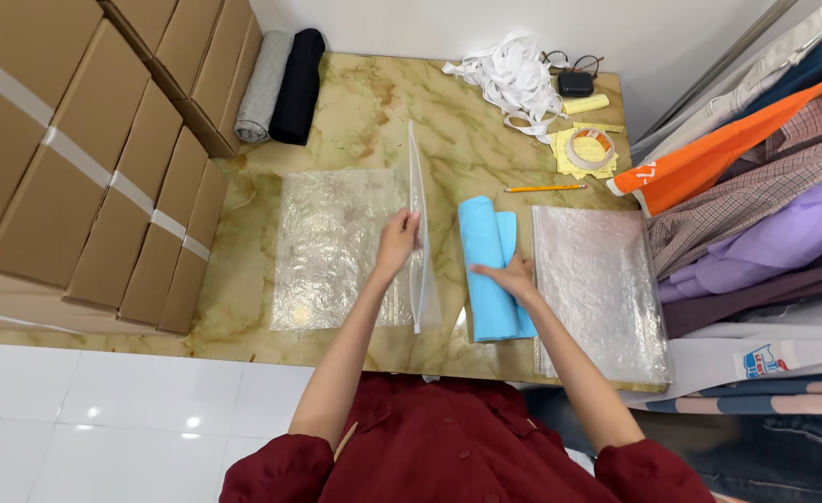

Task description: Packing a foam roll into a cardboard box and securing it with a ribbon

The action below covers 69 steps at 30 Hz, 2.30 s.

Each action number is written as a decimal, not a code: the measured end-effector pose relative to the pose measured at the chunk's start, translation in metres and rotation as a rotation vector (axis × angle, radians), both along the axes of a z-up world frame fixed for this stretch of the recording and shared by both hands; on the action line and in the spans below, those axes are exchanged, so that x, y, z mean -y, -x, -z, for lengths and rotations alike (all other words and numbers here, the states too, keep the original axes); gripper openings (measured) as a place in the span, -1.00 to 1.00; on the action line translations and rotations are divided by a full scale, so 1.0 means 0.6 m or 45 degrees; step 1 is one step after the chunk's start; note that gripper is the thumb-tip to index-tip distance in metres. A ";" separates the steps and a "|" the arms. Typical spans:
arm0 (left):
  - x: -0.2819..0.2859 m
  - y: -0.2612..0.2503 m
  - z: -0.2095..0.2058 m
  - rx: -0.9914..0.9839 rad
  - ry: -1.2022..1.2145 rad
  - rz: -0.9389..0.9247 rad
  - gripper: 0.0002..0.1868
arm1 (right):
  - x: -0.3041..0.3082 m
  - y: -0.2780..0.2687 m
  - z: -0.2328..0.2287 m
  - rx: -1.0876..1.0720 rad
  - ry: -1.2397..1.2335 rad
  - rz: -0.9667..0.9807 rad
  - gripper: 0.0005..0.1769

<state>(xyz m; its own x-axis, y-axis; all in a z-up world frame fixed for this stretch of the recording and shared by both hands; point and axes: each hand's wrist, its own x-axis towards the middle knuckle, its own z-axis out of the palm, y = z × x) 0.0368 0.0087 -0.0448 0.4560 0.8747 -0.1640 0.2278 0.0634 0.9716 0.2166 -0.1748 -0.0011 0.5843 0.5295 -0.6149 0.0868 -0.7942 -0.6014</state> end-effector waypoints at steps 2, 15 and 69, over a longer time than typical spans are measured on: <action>0.016 -0.013 -0.005 -0.005 0.030 -0.008 -0.65 | 0.008 0.011 0.007 0.042 -0.037 -0.064 0.42; 0.078 -0.153 0.092 -0.007 0.206 0.157 -0.65 | 0.102 0.091 -0.211 -0.628 -0.543 0.606 0.28; 0.228 -0.005 -0.091 -0.279 -0.346 0.313 -0.74 | -0.210 0.070 0.033 -0.601 -0.134 -0.360 0.37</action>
<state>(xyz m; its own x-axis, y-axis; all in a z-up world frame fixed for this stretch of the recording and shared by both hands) 0.0400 -0.1282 0.0095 0.6361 0.7693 -0.0590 0.4074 -0.2700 0.8724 0.1744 -0.0490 -0.0211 0.0845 0.6985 -0.7106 -0.0104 -0.7125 -0.7016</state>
